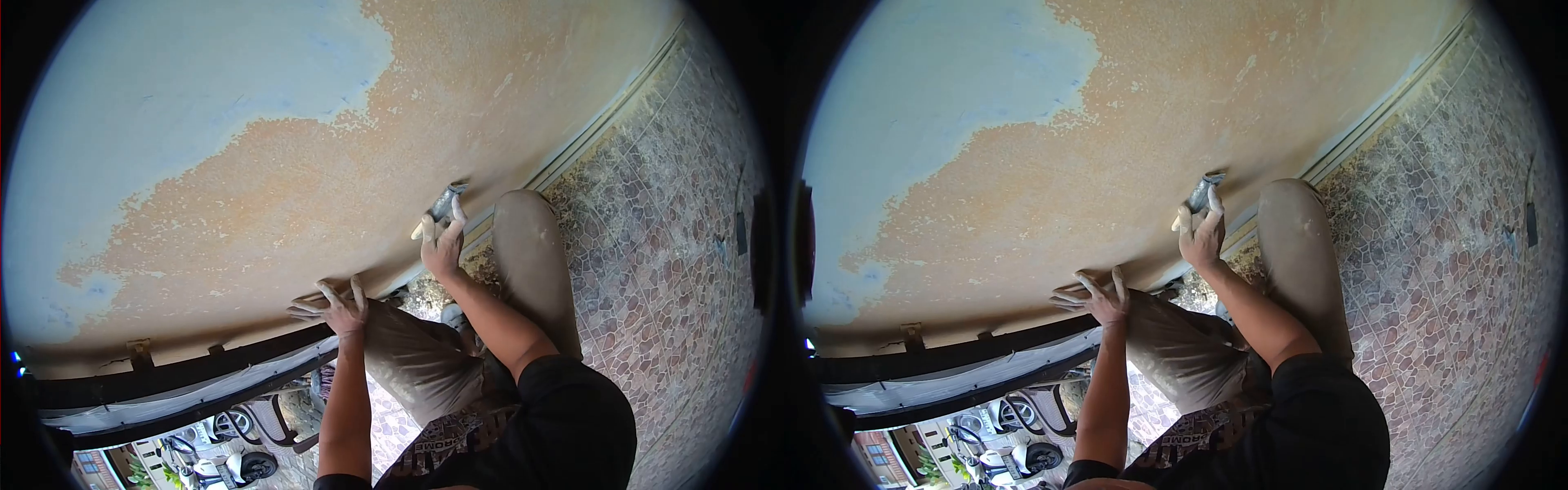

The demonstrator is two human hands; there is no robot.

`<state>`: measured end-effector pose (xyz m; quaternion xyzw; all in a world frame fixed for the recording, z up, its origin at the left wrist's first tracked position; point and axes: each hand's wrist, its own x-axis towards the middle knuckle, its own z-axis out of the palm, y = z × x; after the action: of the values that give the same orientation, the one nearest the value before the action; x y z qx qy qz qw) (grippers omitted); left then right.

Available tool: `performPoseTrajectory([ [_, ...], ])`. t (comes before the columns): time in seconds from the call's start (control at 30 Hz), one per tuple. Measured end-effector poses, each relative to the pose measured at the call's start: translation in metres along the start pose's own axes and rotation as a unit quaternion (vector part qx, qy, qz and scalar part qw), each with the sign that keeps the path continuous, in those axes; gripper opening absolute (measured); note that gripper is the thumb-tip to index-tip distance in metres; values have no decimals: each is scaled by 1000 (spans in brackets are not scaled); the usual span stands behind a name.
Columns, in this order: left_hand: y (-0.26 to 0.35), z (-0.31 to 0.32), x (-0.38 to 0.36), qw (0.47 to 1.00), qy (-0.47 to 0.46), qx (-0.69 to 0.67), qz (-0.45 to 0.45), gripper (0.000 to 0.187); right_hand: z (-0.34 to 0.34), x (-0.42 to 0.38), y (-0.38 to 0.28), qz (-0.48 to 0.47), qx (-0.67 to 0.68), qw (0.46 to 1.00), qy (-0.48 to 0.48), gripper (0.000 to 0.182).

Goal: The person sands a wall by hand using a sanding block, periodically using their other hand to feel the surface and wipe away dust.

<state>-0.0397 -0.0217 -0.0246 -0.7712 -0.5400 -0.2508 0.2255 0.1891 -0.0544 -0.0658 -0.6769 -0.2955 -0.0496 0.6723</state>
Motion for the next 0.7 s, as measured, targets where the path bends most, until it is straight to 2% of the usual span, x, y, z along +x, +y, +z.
performPoseTrajectory([
  [0.03,-2,1,3,999,37,-15,30,101,1,1,-5,82,69,994,-24,63],
  [0.07,0,2,3,999,38,-16,31,101,0,5,-6,81,69,994,-22,63],
  [0.13,0,3,0,999,26,-42,0,87,2,8,-2,70,117,990,-36,67],
  [0.27,-10,4,-18,999,21,-43,4,88,12,-13,29,100,101,990,-20,67],
  [0.33,-11,13,-15,998,28,-50,13,89,13,-30,50,344,34,938,-32,67],
  [0.37,-12,19,-10,998,33,-52,19,90,18,-36,56,358,53,932,-13,67],
  [0.4,-10,19,-2,998,36,-50,21,90,18,-25,36,357,57,932,-13,67],
  [0.47,-5,4,-1,998,37,-48,28,90,0,1,-36,262,88,959,-61,68],
  [0.5,-8,4,-8,998,-43,-36,-16,91,0,2,-43,265,84,958,-65,68],
  [0.57,-16,22,-20,993,-63,-85,-57,90,-1,10,-44,84,84,990,-71,68],
  [0.6,-18,27,-22,984,-78,-129,-93,89,0,8,-33,84,82,990,-72,68],
  [0.63,-8,11,-12,992,-96,-36,-75,94,3,-1,-10,137,10,989,-54,68],
  [0.67,-5,9,-9,992,-92,-36,-76,94,3,-4,7,186,-59,980,-34,68],
  [0.7,-3,8,-6,998,-45,-29,-38,95,-3,0,13,373,-54,921,-100,67],
])
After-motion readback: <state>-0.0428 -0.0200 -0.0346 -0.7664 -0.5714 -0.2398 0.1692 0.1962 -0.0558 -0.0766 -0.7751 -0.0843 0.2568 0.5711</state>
